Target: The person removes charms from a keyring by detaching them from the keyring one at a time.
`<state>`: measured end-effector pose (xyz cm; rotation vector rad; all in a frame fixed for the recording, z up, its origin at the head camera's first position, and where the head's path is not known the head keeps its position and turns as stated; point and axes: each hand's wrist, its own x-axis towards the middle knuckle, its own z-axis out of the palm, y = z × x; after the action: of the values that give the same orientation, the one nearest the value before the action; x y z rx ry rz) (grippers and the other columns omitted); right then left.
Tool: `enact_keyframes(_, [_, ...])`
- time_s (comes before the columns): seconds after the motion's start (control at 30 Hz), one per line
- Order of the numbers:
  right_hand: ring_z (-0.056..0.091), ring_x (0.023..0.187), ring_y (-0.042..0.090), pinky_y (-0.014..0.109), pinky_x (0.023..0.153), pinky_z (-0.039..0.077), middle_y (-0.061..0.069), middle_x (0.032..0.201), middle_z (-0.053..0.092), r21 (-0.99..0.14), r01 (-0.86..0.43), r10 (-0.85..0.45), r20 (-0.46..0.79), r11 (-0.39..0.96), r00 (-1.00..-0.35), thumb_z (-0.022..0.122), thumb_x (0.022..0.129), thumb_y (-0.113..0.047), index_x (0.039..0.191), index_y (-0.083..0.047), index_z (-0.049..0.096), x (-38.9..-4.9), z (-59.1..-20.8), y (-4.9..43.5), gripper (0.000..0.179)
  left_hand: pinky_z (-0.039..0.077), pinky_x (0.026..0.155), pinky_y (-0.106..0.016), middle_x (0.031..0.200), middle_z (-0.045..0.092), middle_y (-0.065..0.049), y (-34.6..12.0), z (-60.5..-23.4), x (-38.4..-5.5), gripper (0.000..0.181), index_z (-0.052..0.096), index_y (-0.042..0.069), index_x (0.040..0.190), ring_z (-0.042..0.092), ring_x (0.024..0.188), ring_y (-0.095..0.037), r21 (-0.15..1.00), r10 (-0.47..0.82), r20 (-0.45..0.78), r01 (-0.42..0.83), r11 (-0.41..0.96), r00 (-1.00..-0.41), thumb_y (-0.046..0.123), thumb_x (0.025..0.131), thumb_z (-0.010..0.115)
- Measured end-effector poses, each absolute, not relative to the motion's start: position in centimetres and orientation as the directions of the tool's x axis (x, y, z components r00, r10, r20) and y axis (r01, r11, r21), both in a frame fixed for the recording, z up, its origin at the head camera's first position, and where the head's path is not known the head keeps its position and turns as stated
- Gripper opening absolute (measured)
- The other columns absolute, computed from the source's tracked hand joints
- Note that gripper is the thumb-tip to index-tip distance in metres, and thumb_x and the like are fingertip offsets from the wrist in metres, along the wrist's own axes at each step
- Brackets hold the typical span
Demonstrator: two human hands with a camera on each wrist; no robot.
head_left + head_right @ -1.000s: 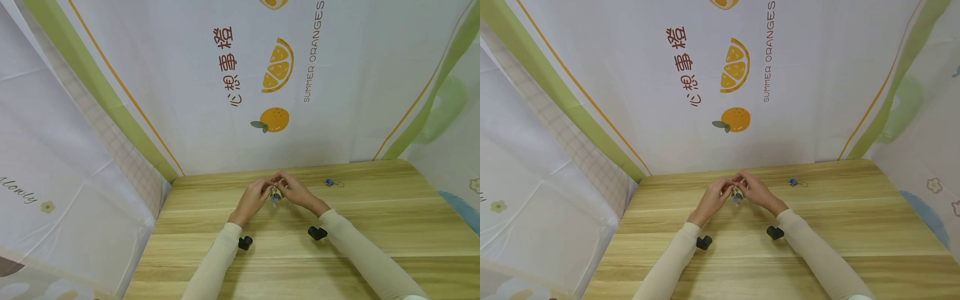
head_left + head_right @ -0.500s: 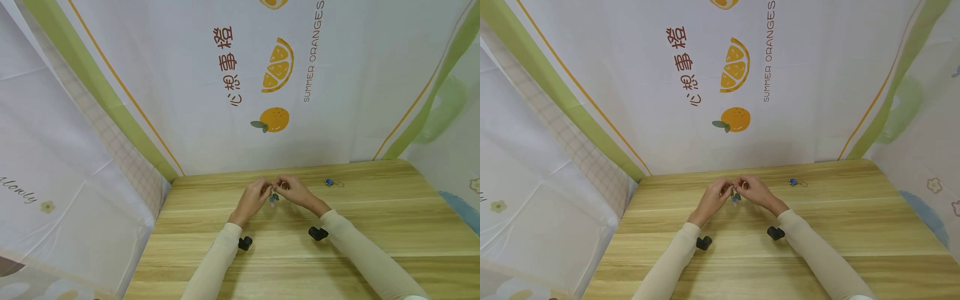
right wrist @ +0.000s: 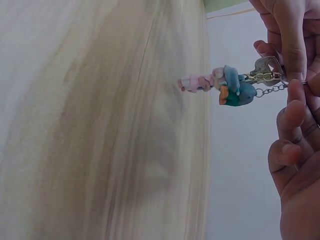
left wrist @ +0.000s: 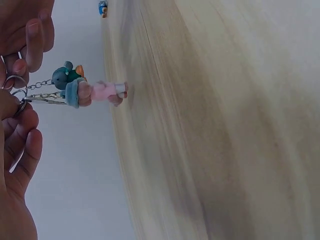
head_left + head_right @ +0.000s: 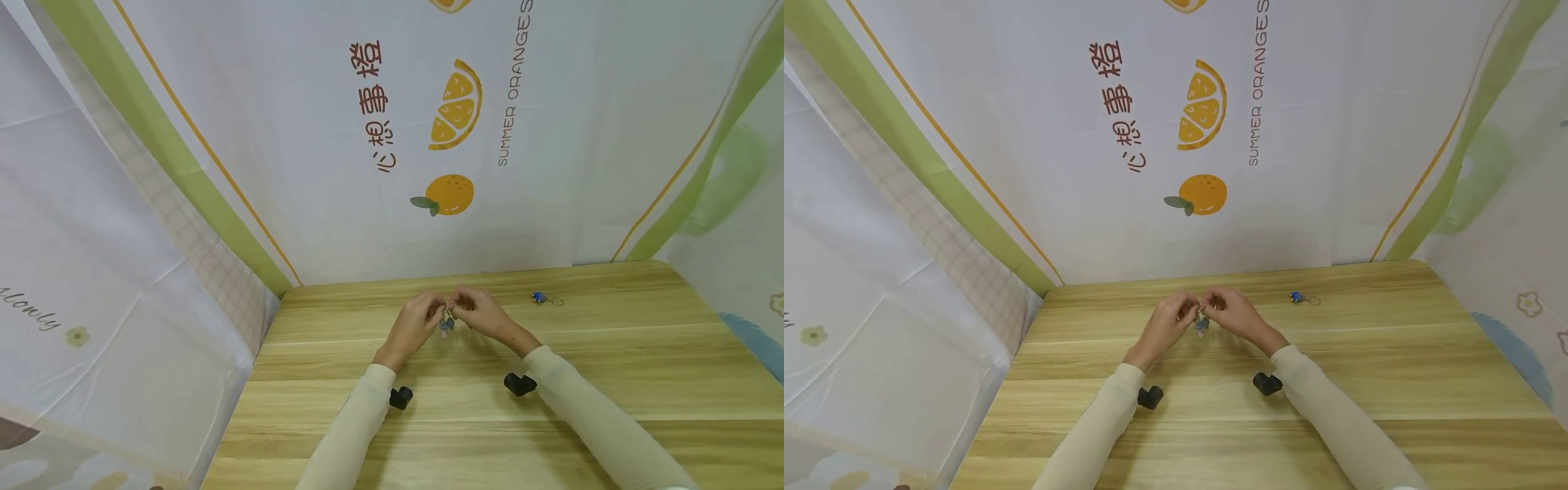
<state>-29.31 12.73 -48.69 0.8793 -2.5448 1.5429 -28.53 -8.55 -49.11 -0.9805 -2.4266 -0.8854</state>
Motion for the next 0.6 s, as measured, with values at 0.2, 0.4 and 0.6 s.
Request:
enact_keyframes(0.2, [0.049, 0.052, 0.009, 0.026, 0.050, 0.045, 0.011, 0.090, 0.070, -0.820, -0.450, -0.437, 0.281, 0.354, -0.855, 0.058, 0.108, -0.011, 0.102, -0.004, 0.069, -29.39, -49.09, 12.80, 0.014, 0.053, 0.067, -0.018, 0.093, 0.071, -0.004, -8.34, -49.16, -28.51, 0.005, 0.071, 0.006, 0.107, 0.063, 0.075, -0.011, 0.405, 0.492, 0.549, 0.729, 0.551, -0.676, 0.008, 0.106, 0.066])
enact_keyframes(0.4, [0.047, 0.052, 0.009, 0.027, 0.051, 0.044, 0.021, 0.088, 0.069, -0.842, -0.422, -0.437, 0.258, 0.336, -0.862, 0.055, 0.110, -0.011, 0.102, -0.004, 0.067, -29.34, -49.30, 12.89, 0.015, 0.054, 0.067, -0.018, 0.094, 0.073, -0.003, -8.18, -49.14, -28.50, 0.004, 0.072, 0.008, 0.106, 0.065, 0.075, -0.011, 0.367, 0.489, 0.559, 0.729, 0.577, -0.669, 0.008, 0.105, 0.068])
enact_keyframes(0.6, [0.047, 0.052, 0.009, 0.026, 0.052, 0.044, 0.026, 0.085, 0.065, -0.858, -0.418, -0.439, 0.266, 0.297, -0.858, 0.054, 0.111, -0.010, 0.103, -0.001, 0.065, -29.17, -49.30, 12.94, 0.016, 0.054, 0.068, -0.018, 0.094, 0.074, -0.003, -8.11, -49.04, -28.42, 0.004, 0.072, 0.009, 0.106, 0.067, 0.075, -0.011, 0.345, 0.485, 0.571, 0.730, 0.589, -0.662, 0.009, 0.105, 0.069])
